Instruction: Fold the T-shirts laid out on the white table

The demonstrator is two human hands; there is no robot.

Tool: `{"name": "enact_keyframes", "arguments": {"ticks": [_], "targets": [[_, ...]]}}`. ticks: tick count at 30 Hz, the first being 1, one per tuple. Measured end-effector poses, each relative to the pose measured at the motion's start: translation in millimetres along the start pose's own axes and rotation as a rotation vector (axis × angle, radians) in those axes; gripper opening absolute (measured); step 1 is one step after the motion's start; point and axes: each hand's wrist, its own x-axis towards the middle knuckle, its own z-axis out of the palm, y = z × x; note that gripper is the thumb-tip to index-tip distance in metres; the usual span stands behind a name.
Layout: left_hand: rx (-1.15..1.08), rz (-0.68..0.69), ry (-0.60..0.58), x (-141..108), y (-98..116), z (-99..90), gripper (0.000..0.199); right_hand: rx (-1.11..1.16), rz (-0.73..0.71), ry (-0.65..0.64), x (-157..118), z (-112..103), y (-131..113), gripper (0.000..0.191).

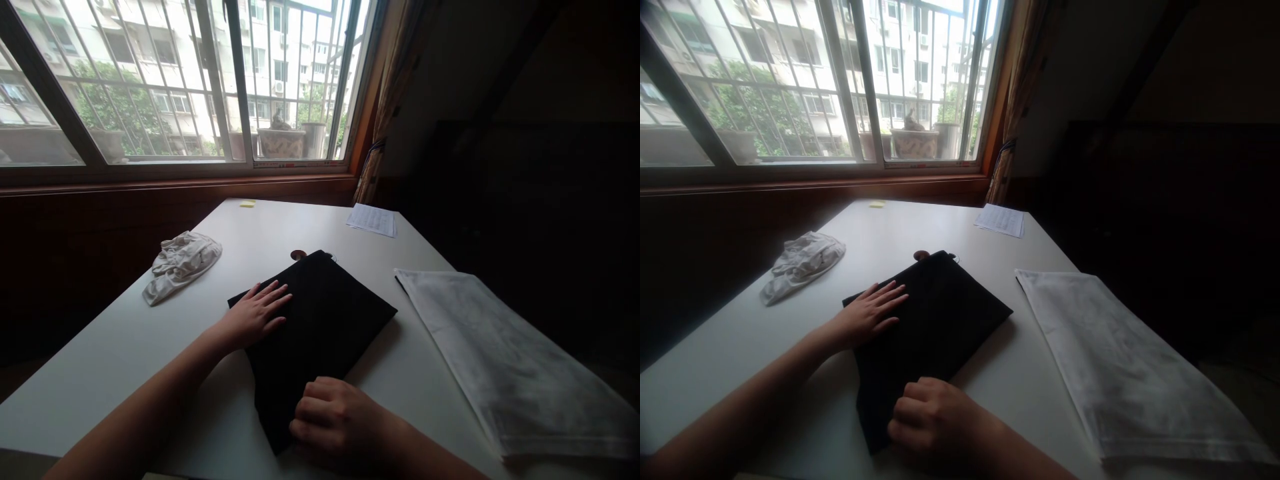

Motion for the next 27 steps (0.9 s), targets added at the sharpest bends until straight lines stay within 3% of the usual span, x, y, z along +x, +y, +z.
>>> {"name": "enact_keyframes", "arguments": {"ticks": [6,10,14,18,23,27], "targets": [[0.072,-0.149,-0.043,-3.8,-16.2,6.1,0.063,0.03,-0.008,-0.013,-1.8,2.6,-0.4,0.022],[0.082,-0.198,-0.031,-4.9,-22.8,8.8,0.06,0.046,0.036,-0.013,-3.2,-2.6,1.1,0.015],[0.061,-0.206,-0.028,-6.4,-27.3,10.4,0.057,0.051,0.251,0.113,-6.9,-8.9,11.6,0.014],[0.034,-0.185,0.027,-7.9,-30.9,10.2,0.054,0.02,0.41,0.071,-14.0,-4.5,24.2,0.007],[-0.041,-0.199,0.165,-8.7,-34.7,5.2,0.046,0.043,0.359,-0.03,-17.1,2.2,25.5,0.014],[-0.157,-0.28,0.215,-10.8,-40.1,1.1,0.049,0.084,0.326,-0.039,-16.8,1.7,22.7,0.016]]}}
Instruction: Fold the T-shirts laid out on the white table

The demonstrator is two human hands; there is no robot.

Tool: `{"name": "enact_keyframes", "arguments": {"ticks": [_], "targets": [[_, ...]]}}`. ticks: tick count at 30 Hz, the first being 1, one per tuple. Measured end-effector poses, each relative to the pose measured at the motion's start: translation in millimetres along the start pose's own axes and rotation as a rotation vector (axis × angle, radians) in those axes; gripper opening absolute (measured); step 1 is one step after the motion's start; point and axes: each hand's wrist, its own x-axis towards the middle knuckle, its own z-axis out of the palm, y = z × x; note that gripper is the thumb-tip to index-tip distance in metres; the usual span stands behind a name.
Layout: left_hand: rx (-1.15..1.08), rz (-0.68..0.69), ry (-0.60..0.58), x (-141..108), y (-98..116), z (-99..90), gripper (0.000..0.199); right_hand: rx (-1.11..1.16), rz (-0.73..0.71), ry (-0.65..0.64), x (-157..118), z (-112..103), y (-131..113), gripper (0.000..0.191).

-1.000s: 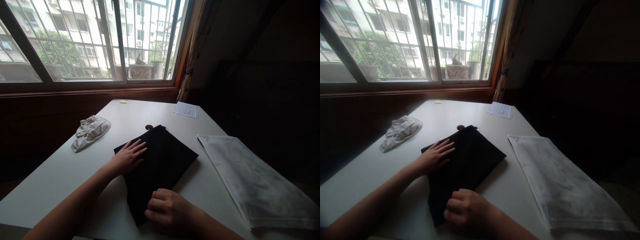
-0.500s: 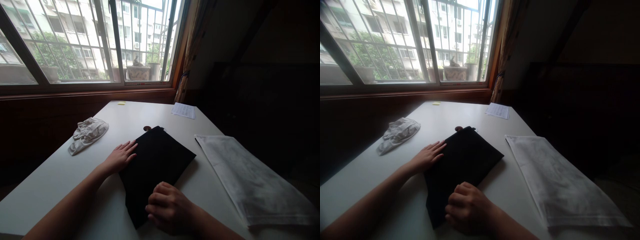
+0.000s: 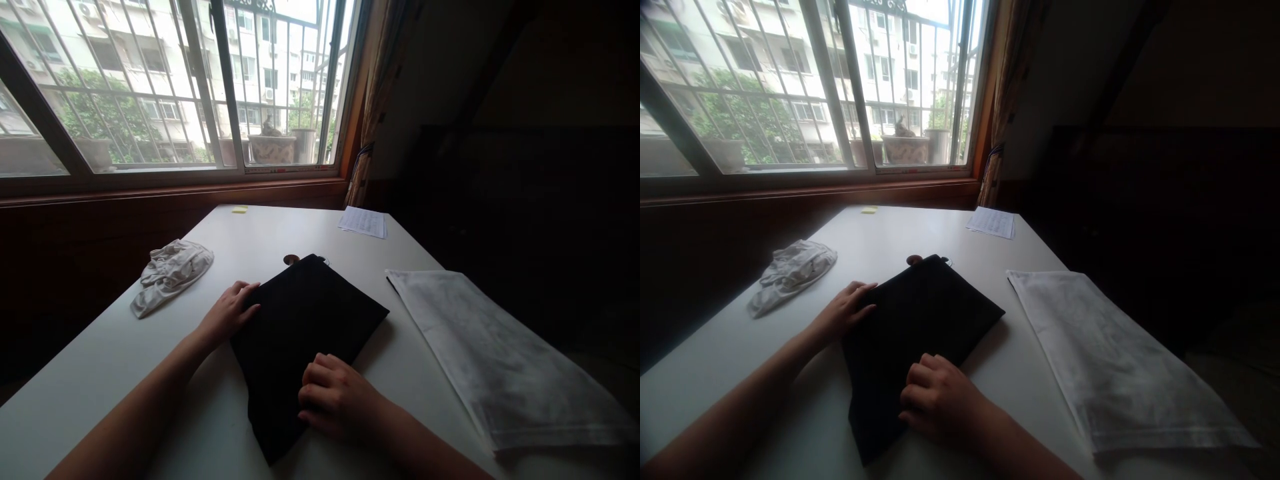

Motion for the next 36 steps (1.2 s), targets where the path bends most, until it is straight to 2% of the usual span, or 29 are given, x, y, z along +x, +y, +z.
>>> {"name": "enact_keyframes", "arguments": {"ticks": [6,9,12,15,18,21,24,28,32,36], "targets": [[-0.152,-0.172,0.018,0.6,-16.7,-8.0,0.066,0.004,0.112,0.024,2.6,-5.8,-3.5,0.013],[-0.213,-0.204,0.002,1.6,-23.9,-12.8,0.07,-0.038,0.246,0.081,1.2,-14.9,6.6,0.013],[-0.252,-0.216,0.003,2.1,-26.8,-16.3,0.073,-0.154,0.465,0.204,-10.3,-27.3,34.7,0.009],[-0.274,-0.213,0.014,2.2,-25.8,-18.2,0.074,-0.35,0.679,0.329,-30.4,-37.3,72.4,0.025],[-0.285,-0.211,0.037,2.7,-21.8,-20.1,0.072,-0.385,0.835,0.368,-48.1,-43.1,101.4,0.035],[-0.284,-0.222,0.065,3.7,-16.9,-23.7,0.071,-0.268,0.87,0.334,-54.6,-47.6,112.6,0.028],[-0.283,-0.233,0.117,4.9,-14.1,-27.0,0.069,-0.203,0.879,0.312,-53.0,-52.7,112.8,0.02],[-0.287,-0.226,0.177,5.9,-14.9,-27.5,0.064,-0.194,0.904,0.304,-49.9,-58.4,109.8,0.019],[-0.259,-0.257,0.201,6.0,-19.5,-26.3,0.063,-0.135,0.926,0.266,-46.3,-63.6,102.5,0.017],[-0.253,-0.275,0.231,5.4,-30.6,-25.4,0.061,0.028,0.913,0.124,-41.3,-74.9,84.7,0.011]]}}
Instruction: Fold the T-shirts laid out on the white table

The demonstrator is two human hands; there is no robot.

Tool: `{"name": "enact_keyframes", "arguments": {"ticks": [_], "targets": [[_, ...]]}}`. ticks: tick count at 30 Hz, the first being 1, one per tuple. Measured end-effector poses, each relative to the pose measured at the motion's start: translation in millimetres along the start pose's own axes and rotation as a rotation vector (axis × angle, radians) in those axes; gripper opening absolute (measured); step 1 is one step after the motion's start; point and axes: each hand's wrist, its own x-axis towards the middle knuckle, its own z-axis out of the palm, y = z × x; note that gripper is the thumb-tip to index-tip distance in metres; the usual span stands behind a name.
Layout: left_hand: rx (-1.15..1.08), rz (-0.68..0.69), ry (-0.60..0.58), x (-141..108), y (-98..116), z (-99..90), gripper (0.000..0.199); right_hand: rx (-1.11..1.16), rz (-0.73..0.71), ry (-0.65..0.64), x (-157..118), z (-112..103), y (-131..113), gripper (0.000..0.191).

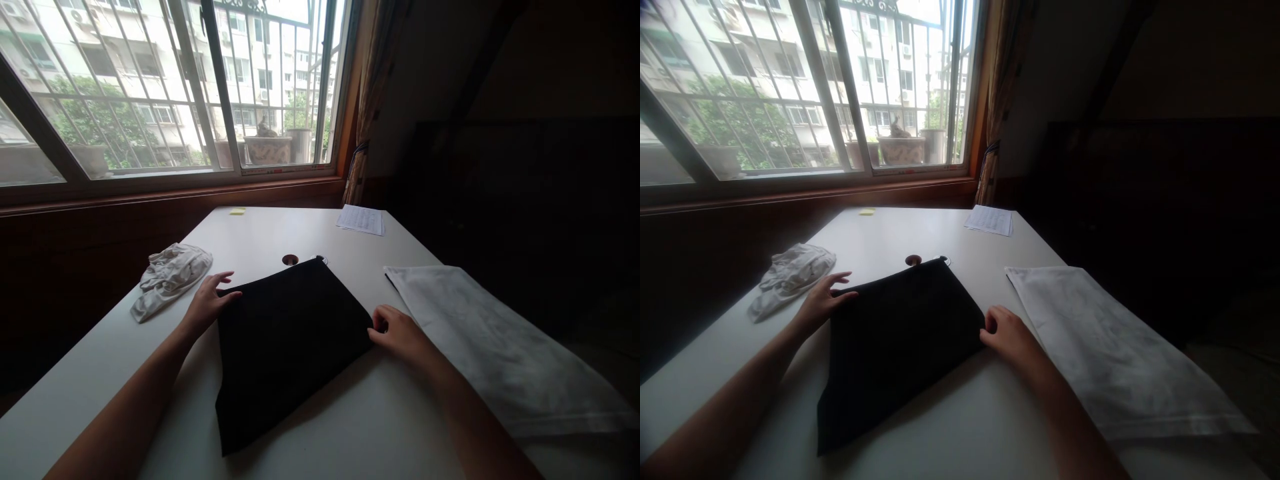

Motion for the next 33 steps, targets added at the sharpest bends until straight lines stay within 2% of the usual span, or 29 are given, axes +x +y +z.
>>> {"name": "enact_keyframes", "arguments": {"ticks": [5,8,10,11,15,17,19,22,25,28,33], "targets": [[0.054,0.064,0.016,3.1,-16.2,-5.7,0.047,0.171,-0.027,-0.416,-17.3,-18.5,-13.0,0.015],[0.214,0.164,0.063,3.6,-12.3,-11.0,0.037,0.213,-0.009,-0.537,-21.7,-25.4,-12.6,0.016],[0.263,0.23,0.057,2.3,1.2,-12.9,0.034,0.207,-0.032,-0.499,-20.7,-25.4,-12.7,0.017],[0.267,0.275,0.025,0.5,11.3,-12.3,0.034,0.188,-0.059,-0.43,-19.4,-23.3,-13.8,0.018],[0.295,0.497,-0.269,-17.8,60.7,5.5,0.042,0.068,-0.299,0.01,-16.1,1.0,-28.7,0.012],[0.358,0.564,-0.391,-32.4,79.7,22.4,0.051,0.025,-0.47,0.092,-19.0,20.3,-40.4,0.021],[0.403,0.585,-0.458,-45.5,87.7,39.9,0.059,-0.061,-0.613,0.035,-25.3,39.8,-51.7,0.043],[0.453,0.577,-0.492,-52.8,79.1,57.5,0.063,-0.207,-0.705,-0.118,-36.0,60.5,-63.3,0.064],[0.503,0.535,-0.451,-43.8,57.7,59.6,0.063,-0.22,-0.695,-0.227,-42.2,66.0,-67.5,0.063],[0.536,0.485,-0.415,-30.8,38.0,52.9,0.062,-0.168,-0.667,-0.302,-43.6,61.2,-68.4,0.062],[0.559,0.441,-0.348,-24.6,22.4,46.9,0.061,-0.118,-0.642,-0.352,-42.7,50.5,-70.0,0.062]]}}
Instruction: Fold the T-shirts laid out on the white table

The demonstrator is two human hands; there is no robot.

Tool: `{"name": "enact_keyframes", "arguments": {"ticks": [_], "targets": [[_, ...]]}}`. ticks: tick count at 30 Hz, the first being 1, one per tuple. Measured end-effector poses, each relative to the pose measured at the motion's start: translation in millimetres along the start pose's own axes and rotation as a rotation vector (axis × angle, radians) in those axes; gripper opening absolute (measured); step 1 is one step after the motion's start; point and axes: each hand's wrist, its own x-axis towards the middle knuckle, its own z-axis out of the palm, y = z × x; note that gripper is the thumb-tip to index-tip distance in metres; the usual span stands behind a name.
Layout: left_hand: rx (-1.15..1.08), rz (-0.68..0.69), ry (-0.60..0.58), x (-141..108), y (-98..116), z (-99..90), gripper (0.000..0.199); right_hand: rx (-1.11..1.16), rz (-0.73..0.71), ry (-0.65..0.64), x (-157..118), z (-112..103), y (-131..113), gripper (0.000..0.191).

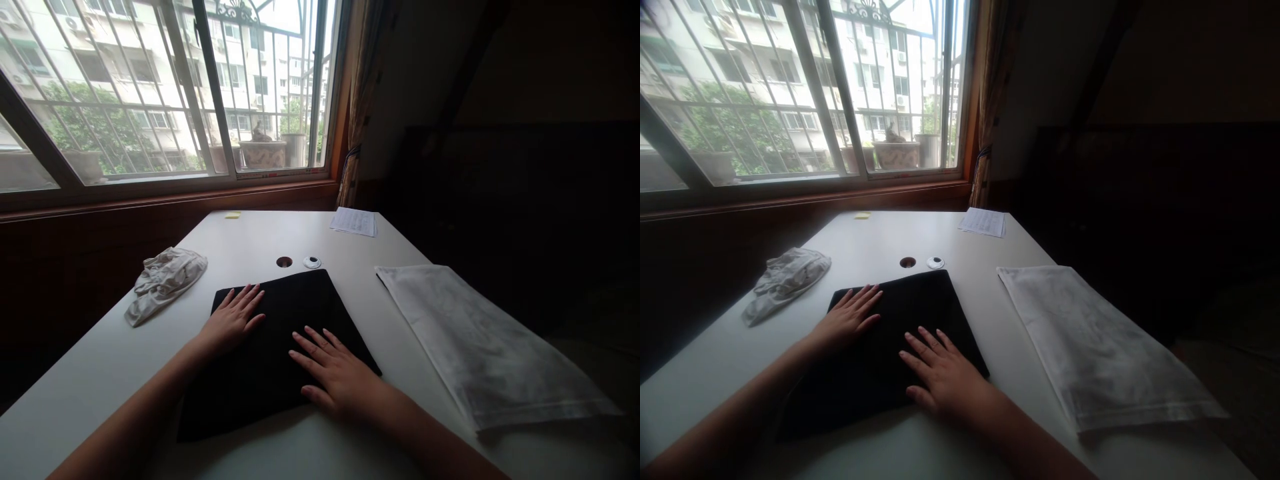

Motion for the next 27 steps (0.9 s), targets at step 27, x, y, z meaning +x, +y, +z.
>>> {"name": "enact_keyframes", "arguments": {"ticks": [27], "targets": [[0.0,-0.138,-0.088,-9.5,-6.0,-4.2,0.067,-0.044,0.406,0.131,109.8,-24.0,126.0,0.08]]}}
